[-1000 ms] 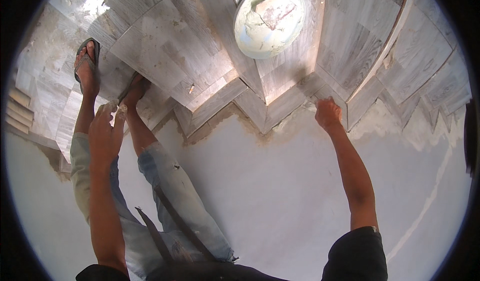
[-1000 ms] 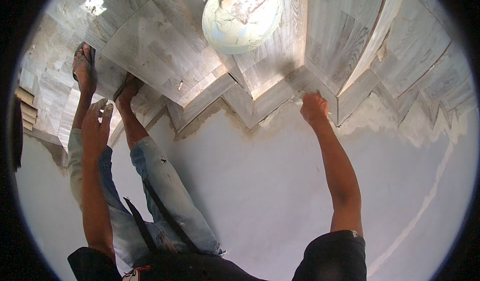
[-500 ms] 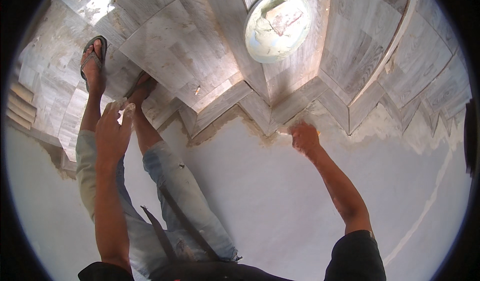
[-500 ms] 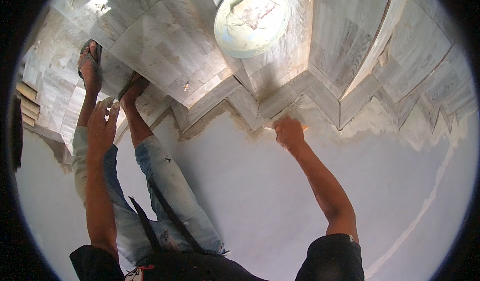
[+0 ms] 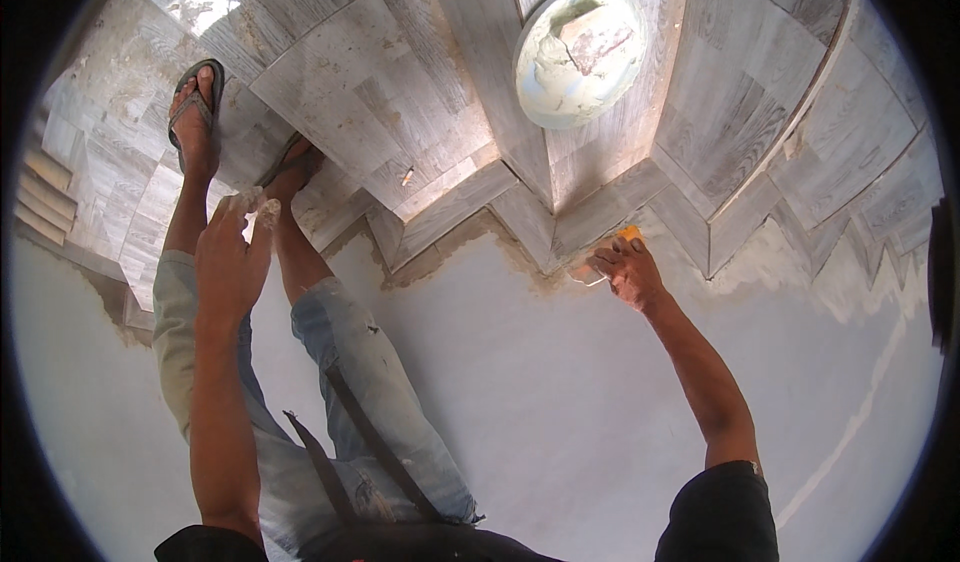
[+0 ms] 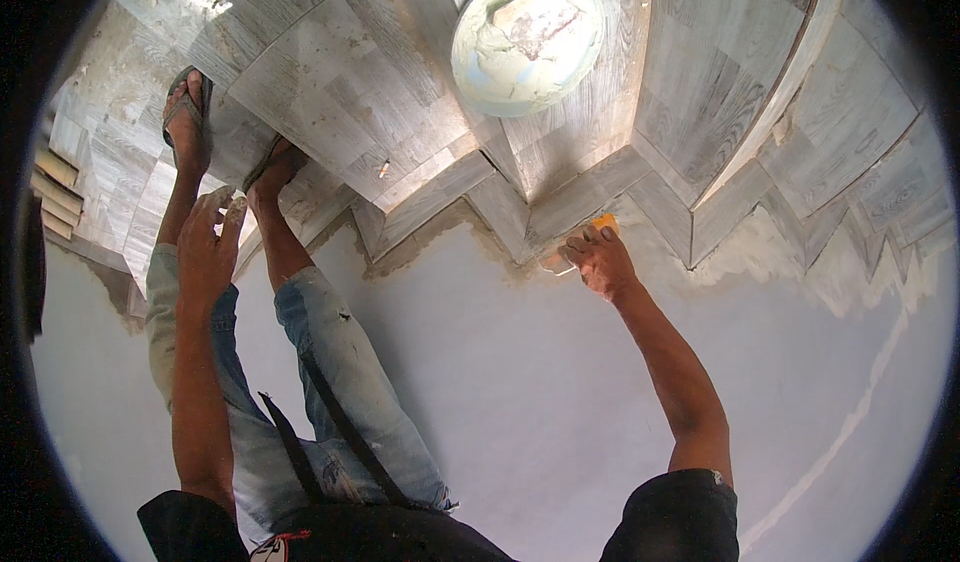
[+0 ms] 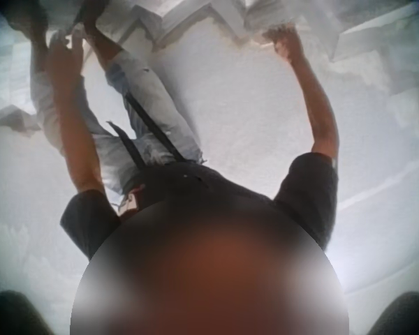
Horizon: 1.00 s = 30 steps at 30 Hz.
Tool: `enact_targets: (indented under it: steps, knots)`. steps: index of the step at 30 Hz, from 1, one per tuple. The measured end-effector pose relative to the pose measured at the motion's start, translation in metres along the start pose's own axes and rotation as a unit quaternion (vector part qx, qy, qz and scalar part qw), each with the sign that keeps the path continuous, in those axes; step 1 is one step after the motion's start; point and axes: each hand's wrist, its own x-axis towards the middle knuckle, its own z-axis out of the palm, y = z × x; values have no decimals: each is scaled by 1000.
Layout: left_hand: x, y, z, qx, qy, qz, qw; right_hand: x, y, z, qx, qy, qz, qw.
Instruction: The person applies grout to the joints between tiles on a staircase using a small trowel and a bucket. They scoop grout from the bucket, spread it into the gaps, and smooth the surface while moving down the stairs.
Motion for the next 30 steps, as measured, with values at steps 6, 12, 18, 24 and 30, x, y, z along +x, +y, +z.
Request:
enact_targets:
  steps: [6, 12, 18, 24, 30]
  knots:
    - [0, -1, 1, -4, -3, 5, 1000, -29, -3, -7, 19, -31, 19, 999]
    - [-1, 1, 2, -6, -14, -4, 1000, -16, 39, -43, -5, -32, 186, 982]
    - [0, -3, 1, 6, -18, -8, 1000, 1, 57, -23, -62, -67, 233, 968]
    - [0, -1, 1, -4, -21, -5, 1000, 13, 26, -15, -39, -117, 107, 987]
    - [0, -2, 2, 6, -17, -9, 1000, 16, 56, -45, -73, -156, 264, 949]
